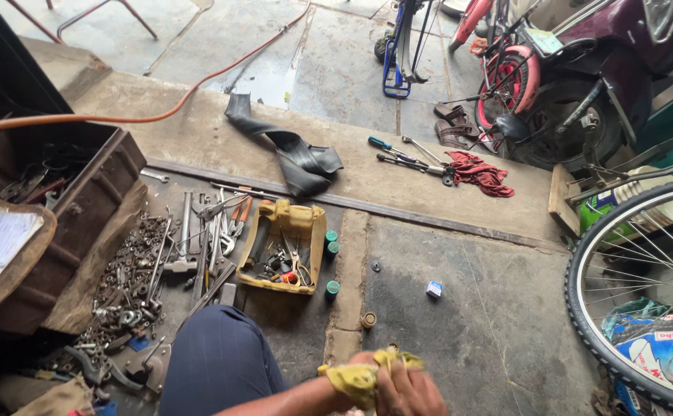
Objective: The person sits on the floor and cleans small mechanical parts using a yellow cloth. They open a small blue container, remove tiny metal balls, and wipe them individually before placing them back into the container. The person also wipes the container itself and handles a small packet of parts.
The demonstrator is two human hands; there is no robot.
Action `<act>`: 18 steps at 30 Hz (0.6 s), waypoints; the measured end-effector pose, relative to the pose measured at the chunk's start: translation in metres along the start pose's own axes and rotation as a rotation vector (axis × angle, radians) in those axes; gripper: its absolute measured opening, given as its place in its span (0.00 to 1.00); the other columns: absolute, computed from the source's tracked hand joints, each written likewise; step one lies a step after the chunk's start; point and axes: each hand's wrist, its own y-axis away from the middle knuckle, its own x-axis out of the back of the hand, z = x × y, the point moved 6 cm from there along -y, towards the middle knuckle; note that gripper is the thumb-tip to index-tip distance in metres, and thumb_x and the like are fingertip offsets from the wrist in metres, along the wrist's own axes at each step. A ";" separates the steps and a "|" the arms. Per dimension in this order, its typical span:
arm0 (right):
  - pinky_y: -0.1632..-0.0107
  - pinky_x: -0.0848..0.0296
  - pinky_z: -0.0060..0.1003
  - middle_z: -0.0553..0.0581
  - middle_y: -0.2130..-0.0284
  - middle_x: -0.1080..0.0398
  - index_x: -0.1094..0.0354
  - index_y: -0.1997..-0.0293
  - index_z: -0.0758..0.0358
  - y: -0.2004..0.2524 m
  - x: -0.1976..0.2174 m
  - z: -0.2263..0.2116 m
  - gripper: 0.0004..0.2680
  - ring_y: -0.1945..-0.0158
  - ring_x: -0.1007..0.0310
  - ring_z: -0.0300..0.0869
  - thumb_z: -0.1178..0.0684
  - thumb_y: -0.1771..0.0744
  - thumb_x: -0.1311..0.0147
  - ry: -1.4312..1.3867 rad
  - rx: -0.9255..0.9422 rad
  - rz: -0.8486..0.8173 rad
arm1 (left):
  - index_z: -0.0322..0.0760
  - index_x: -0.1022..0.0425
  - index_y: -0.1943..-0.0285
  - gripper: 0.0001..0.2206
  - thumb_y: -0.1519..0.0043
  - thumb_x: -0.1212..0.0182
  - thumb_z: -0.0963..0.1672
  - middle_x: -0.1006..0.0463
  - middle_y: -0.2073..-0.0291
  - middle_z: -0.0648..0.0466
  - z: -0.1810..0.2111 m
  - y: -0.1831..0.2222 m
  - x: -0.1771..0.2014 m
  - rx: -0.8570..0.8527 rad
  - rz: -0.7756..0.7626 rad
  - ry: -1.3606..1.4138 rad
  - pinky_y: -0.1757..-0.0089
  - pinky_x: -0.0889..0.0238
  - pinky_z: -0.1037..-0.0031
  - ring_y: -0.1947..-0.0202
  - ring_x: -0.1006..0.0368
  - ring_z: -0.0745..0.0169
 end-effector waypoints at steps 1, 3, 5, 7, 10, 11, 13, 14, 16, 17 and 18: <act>0.57 0.22 0.41 0.58 0.65 0.19 0.25 0.50 0.60 0.002 -0.009 0.002 0.11 0.62 0.19 0.43 0.48 0.33 0.46 0.094 0.060 -0.044 | 0.41 0.29 0.58 0.15 0.29 0.52 0.53 0.33 0.76 0.56 -0.004 -0.005 -0.001 -0.038 -0.085 -0.003 0.73 0.46 0.73 0.77 0.38 0.65; 0.56 0.23 0.41 0.59 0.64 0.19 0.25 0.50 0.61 0.011 -0.024 0.013 0.11 0.61 0.19 0.43 0.49 0.32 0.47 0.068 -0.045 -0.154 | 0.40 0.30 0.55 0.13 0.29 0.50 0.51 0.32 0.73 0.55 -0.016 -0.010 0.007 -0.133 -0.051 -0.031 0.70 0.42 0.71 0.73 0.35 0.63; 0.56 0.23 0.42 0.60 0.63 0.19 0.26 0.50 0.63 0.020 -0.030 0.022 0.11 0.60 0.20 0.44 0.49 0.32 0.48 -0.016 -0.199 -0.138 | 0.38 0.30 0.53 0.12 0.29 0.48 0.50 0.30 0.69 0.53 -0.021 -0.008 0.015 -0.264 0.050 -0.098 0.67 0.39 0.69 0.69 0.33 0.61; 0.55 0.24 0.42 0.60 0.62 0.19 0.26 0.49 0.64 0.029 -0.041 0.039 0.11 0.60 0.20 0.44 0.50 0.32 0.49 -0.177 -0.461 -0.094 | 0.36 0.31 0.50 0.11 0.30 0.47 0.48 0.29 0.66 0.51 -0.009 -0.002 0.022 -0.465 0.197 -0.228 0.63 0.35 0.67 0.65 0.30 0.58; 0.54 0.24 0.42 0.62 0.61 0.19 0.26 0.49 0.66 0.051 -0.078 0.070 0.12 0.59 0.21 0.45 0.51 0.32 0.50 -0.415 -0.875 -0.221 | 0.34 0.32 0.48 0.12 0.32 0.42 0.46 0.27 0.63 0.45 0.021 0.024 0.010 -0.840 0.393 -0.826 0.60 0.30 0.61 0.61 0.25 0.49; 0.53 0.25 0.42 0.62 0.61 0.19 0.26 0.49 0.67 0.054 -0.089 0.082 0.12 0.58 0.21 0.46 0.51 0.32 0.51 -0.518 -0.960 -0.264 | 0.34 0.36 0.44 0.14 0.31 0.44 0.47 0.26 0.63 0.44 0.022 0.019 0.010 -0.671 0.419 -0.926 0.59 0.31 0.58 0.61 0.25 0.45; 0.52 0.25 0.43 0.63 0.60 0.20 0.27 0.48 0.68 0.066 -0.106 0.101 0.12 0.58 0.21 0.46 0.52 0.32 0.52 -0.808 -1.152 -0.343 | 0.35 0.43 0.35 0.18 0.29 0.49 0.48 0.23 0.63 0.40 0.014 0.018 0.011 -0.311 0.457 -1.106 0.57 0.33 0.53 0.60 0.24 0.36; 0.52 0.25 0.43 0.63 0.59 0.20 0.27 0.48 0.69 0.069 -0.112 0.106 0.12 0.57 0.22 0.47 0.52 0.32 0.52 -1.034 -1.268 -0.379 | 0.36 0.42 0.35 0.17 0.28 0.48 0.48 0.23 0.62 0.40 0.022 0.023 0.001 -0.469 0.401 -1.097 0.57 0.33 0.53 0.59 0.24 0.36; 0.52 0.26 0.44 0.64 0.58 0.20 0.28 0.47 0.70 0.064 -0.107 0.109 0.12 0.57 0.22 0.48 0.55 0.32 0.53 -1.272 -1.426 -0.436 | 0.38 0.40 0.35 0.15 0.28 0.47 0.46 0.23 0.60 0.38 0.036 0.036 -0.018 -0.785 0.277 -1.070 0.57 0.32 0.52 0.57 0.25 0.34; 0.51 0.24 0.42 0.62 0.58 0.20 0.27 0.47 0.67 0.043 -0.091 0.108 0.12 0.55 0.21 0.46 0.54 0.32 0.54 -1.227 -1.155 -0.463 | 0.37 0.41 0.35 0.16 0.27 0.47 0.46 0.24 0.57 0.38 0.040 0.036 -0.018 -0.775 0.289 -0.985 0.55 0.31 0.52 0.55 0.25 0.36; 0.49 0.23 0.40 0.59 0.57 0.19 0.25 0.48 0.63 0.025 -0.066 0.105 0.13 0.53 0.20 0.44 0.53 0.32 0.55 -1.166 -0.890 -0.487 | 0.36 0.43 0.35 0.16 0.27 0.48 0.46 0.24 0.55 0.38 0.041 0.035 -0.018 -0.765 0.300 -0.896 0.54 0.31 0.53 0.54 0.24 0.37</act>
